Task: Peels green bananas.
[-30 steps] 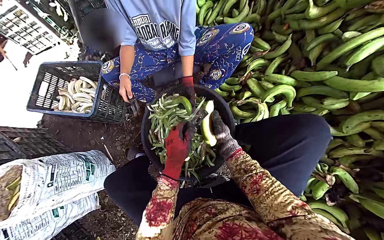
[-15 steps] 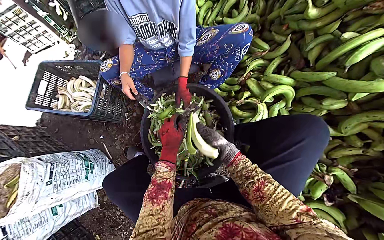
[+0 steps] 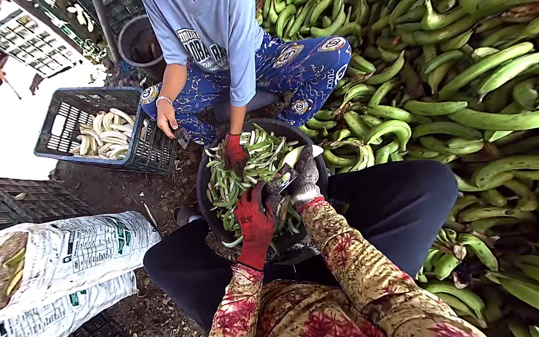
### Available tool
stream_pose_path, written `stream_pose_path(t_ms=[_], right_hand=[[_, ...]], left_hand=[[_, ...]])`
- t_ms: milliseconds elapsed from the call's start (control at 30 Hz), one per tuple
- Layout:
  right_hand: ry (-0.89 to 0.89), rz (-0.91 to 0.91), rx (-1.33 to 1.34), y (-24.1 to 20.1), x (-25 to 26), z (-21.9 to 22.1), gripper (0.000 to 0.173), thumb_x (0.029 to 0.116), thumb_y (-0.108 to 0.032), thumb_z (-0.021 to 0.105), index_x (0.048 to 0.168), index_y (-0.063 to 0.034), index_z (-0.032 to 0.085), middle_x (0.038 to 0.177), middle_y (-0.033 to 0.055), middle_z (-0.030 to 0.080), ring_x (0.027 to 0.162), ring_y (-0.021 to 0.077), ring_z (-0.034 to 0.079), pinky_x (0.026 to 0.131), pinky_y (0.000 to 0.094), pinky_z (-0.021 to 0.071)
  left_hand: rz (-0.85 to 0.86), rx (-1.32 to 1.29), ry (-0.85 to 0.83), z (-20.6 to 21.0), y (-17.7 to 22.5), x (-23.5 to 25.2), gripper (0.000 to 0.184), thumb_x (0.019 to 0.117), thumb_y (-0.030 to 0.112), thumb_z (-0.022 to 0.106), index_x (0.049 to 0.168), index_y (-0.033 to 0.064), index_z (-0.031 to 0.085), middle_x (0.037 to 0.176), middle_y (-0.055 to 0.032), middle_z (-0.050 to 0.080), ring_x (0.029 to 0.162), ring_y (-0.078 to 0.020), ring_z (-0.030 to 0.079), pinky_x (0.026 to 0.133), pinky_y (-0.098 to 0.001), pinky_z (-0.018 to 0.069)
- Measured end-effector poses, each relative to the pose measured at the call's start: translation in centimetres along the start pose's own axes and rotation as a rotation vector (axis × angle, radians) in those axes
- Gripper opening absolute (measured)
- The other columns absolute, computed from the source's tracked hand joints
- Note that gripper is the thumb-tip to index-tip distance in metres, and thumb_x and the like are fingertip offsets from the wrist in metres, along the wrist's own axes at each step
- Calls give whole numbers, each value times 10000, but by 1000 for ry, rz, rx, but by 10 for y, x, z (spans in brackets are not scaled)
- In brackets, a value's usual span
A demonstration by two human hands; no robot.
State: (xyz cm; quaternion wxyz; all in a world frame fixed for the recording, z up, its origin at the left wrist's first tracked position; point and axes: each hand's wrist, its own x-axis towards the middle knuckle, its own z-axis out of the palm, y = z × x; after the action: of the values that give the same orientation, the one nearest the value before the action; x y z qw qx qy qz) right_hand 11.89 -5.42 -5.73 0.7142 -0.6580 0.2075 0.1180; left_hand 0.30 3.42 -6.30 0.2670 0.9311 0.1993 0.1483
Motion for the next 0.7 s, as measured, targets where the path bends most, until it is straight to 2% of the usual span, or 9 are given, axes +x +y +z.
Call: stream_pose_path(t_ms=[100, 133, 267, 367, 433, 533, 567, 633, 700], right_hand=[[54, -34, -309, 2, -2, 5, 658, 1085, -560, 216, 1446, -81, 488, 1341, 237, 581, 1232, 404, 568, 976, 650, 462], [46, -34, -309, 1, -4, 6, 649, 1089, -549, 217, 1436, -80, 503, 1331, 239, 583, 1222, 403, 569, 970, 651, 458], [-134, -65, -113, 10, -2, -2, 665, 1059, -627, 247, 1352, -128, 575, 1186, 158, 648, 1060, 285, 634, 863, 565, 527], [-386, -113, -3, 14, -1, -11, 480, 1107, -420, 301, 1373, -115, 559, 1153, 78, 658, 1016, 144, 635, 888, 400, 547], [-538, -85, -39, 12, -5, -17, 445, 1106, -361, 349, 1359, -73, 576, 1142, 83, 673, 1012, 127, 643, 909, 359, 548], [-705, -10, -56, 16, 6, -31, 470, 1075, -423, 405, 1323, -69, 591, 1113, 90, 691, 1002, 149, 668, 899, 375, 570], [-707, -1, -100, 17, 11, -34, 471, 1076, -419, 422, 1344, -67, 583, 1130, 111, 689, 1009, 173, 673, 898, 394, 572], [-660, -15, -245, 17, 15, -38, 522, 1077, -414, 446, 1501, -111, 471, 1275, 142, 656, 1111, 212, 660, 962, 422, 552], [-646, -31, -336, 18, 16, -38, 554, 1075, -411, 460, 1556, -141, 405, 1337, 153, 629, 1161, 226, 646, 1000, 434, 534]], left_hand=[[-30, -13, -16, -4, 1, 7, 435, 976, 337, 569, 1350, 136, 662, 1236, -219, 670, 1086, -428, 660, 860, -610, 520], [-26, -23, -25, -5, 0, 11, 428, 978, 317, 565, 1353, 132, 660, 1227, -221, 672, 1080, -431, 660, 857, -611, 519], [35, -72, -93, -4, -15, 32, 430, 1019, 321, 490, 1369, 126, 647, 1200, -216, 679, 1065, -408, 664, 884, -601, 519], [56, -86, -174, -2, -24, 55, 441, 1061, 358, 443, 1402, 143, 621, 1262, -201, 660, 1118, -394, 646, 926, -610, 498], [35, -97, -239, -5, -26, 71, 431, 1082, 360, 436, 1420, 151, 605, 1309, -195, 648, 1168, -389, 632, 975, -613, 481], [85, -65, -245, -7, -30, 77, 417, 1069, 364, 458, 1393, 159, 624, 1239, -204, 665, 1097, -398, 648, 915, -622, 492], [94, -40, -232, -6, -30, 75, 409, 1057, 355, 485, 1389, 165, 628, 1219, -209, 666, 1075, -405, 650, 900, -626, 494], [89, 6, -203, -2, -30, 71, 412, 1029, 336, 535, 1389, 161, 631, 1205, -232, 657, 1042, -431, 648, 879, -636, 493], [40, 54, -229, 2, -28, 73, 409, 1035, 331, 535, 1402, 171, 623, 1216, -239, 652, 1051, -439, 646, 885, -634, 490]])
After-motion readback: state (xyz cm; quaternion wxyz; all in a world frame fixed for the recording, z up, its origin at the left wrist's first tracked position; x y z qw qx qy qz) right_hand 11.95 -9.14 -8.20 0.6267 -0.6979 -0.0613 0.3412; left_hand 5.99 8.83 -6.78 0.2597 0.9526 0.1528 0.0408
